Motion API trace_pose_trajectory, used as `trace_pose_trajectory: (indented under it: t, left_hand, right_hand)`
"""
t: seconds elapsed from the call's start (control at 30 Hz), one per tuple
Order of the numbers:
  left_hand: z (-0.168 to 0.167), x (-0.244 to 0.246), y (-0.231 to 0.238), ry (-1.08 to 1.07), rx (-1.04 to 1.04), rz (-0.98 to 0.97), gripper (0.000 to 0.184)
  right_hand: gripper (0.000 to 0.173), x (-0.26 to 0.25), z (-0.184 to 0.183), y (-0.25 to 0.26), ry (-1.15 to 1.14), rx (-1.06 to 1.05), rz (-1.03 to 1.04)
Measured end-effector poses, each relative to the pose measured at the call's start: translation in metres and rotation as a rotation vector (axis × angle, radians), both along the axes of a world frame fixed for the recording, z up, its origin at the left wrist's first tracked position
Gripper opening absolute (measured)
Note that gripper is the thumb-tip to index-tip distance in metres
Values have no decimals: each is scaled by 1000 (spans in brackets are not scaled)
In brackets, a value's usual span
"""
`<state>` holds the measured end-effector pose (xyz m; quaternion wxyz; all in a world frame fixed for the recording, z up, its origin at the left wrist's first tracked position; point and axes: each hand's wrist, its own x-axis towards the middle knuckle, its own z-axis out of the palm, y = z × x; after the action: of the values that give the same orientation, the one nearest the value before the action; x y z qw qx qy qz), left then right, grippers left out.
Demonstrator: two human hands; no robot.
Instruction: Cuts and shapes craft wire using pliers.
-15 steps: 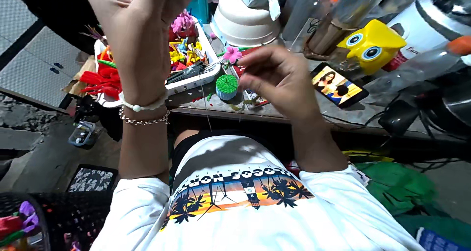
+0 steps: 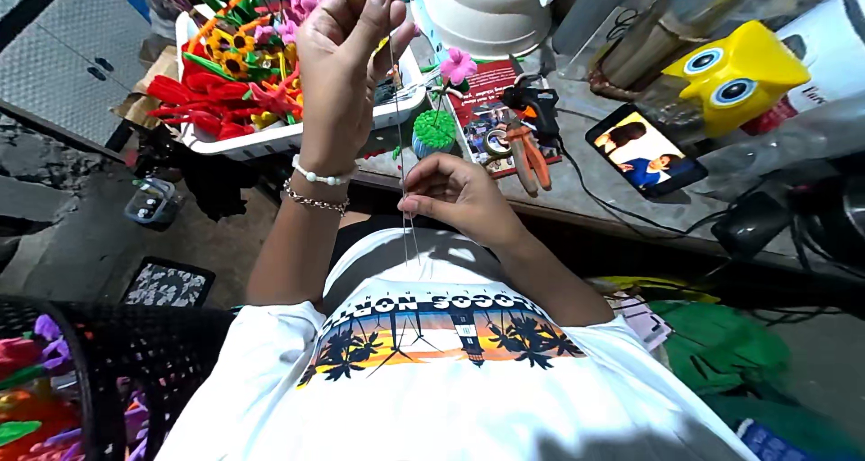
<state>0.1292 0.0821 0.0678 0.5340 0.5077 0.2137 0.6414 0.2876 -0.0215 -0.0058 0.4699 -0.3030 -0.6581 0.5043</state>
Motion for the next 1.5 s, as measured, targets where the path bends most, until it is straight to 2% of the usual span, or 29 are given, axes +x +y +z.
trace_pose_trajectory:
  t: [0.1, 0.17, 0.23, 0.3, 0.37, 0.47, 0.73, 1.0, 1.17, 1.3, 1.5]
  left_hand:
    - [-11, -5, -4, 75, 15, 9, 10]
    - [-19, -14, -16, 174, 51, -63, 24]
    - [-27, -24, -39, 318, 96, -139, 28]
    - [-35, -32, -75, 482, 132, -177, 23]
    - [-45, -34, -94, 549, 149, -239, 27]
    - [-55, -28, -98, 517, 117, -289, 36]
    - [-70, -18, -97, 482, 36, -278, 37]
    - [-67, -31, -99, 436, 47, -168, 33]
    - [-67, -33, -100, 346, -18, -163, 29]
    - [-68, -32, -101, 328, -46, -171, 28]
    - [-67, -31, -100, 351, -49, -150, 37]
  right_hand:
    - [26, -1, -3, -3, 31, -12, -6]
    - [27, 4, 1, -4, 36, 34, -67]
    - [28, 11, 8, -5, 23, 122, -158]
    - [29, 18, 17, -7, 10, 194, -234]
    - [30, 21, 22, -8, 1, 254, -294]
    - [31, 20, 24, -7, 5, 269, -337]
    - [30, 20, 14, 0, 27, 206, -379]
    - [29, 25, 1, -6, -132, 501, -442]
    - [22, 14, -13, -18, -256, 623, -360]
    - [12, 9, -18, -19, -239, 648, -337]
    - [9, 6, -21, -19, -190, 626, -320]
